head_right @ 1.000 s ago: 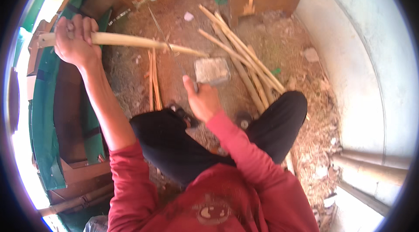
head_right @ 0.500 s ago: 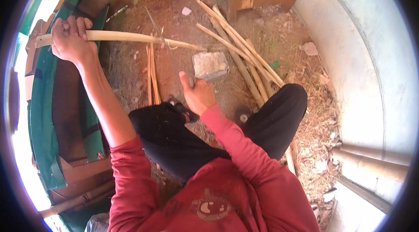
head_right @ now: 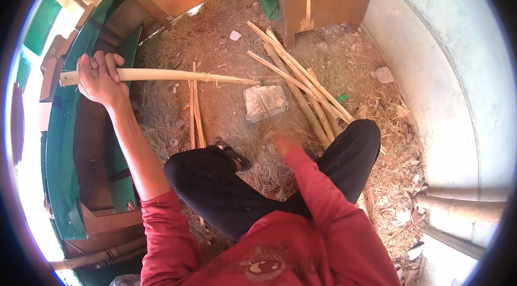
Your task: The person sits on the ground and uses a machete to split long bamboo sticks into thinner strips. They repeatedly strike the bamboo against a stone block to separate the pieces and then place the finished strips on the ground.
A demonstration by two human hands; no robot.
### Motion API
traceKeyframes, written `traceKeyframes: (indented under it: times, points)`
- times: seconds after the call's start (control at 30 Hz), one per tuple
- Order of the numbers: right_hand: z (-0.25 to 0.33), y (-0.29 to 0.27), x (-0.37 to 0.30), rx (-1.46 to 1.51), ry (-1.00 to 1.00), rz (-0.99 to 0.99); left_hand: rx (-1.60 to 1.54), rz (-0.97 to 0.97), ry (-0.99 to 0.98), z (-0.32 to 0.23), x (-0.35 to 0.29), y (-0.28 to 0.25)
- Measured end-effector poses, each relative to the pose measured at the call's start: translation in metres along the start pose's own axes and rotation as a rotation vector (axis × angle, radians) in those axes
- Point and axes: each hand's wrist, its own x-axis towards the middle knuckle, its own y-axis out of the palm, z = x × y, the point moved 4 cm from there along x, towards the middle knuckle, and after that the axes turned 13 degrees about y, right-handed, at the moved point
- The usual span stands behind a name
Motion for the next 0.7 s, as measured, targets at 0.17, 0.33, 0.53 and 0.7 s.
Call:
traceKeyframes:
  times: [0.17, 0.33, 0.53, 0.7]
  points:
    - [0.012, -0.012, -0.048, 0.202, 0.102, -0.006, 0.055, -0.037, 0.023, -0.007, 0.005, -0.010]
    - [0.091, -0.032, -0.123, 0.437, -0.437, 0.020, 0.001, -0.036, 0.052, 0.001, 0.004, 0.006]
    - [0.123, -0.011, -0.169, 0.567, -0.835, 0.000, 0.047, -0.090, 0.049, -0.009, 0.001, 0.007]
    - [0.070, 0.045, -0.062, 0.044, -0.296, -0.189, 0.124, -0.220, 0.072, -0.013, -0.007, 0.007]
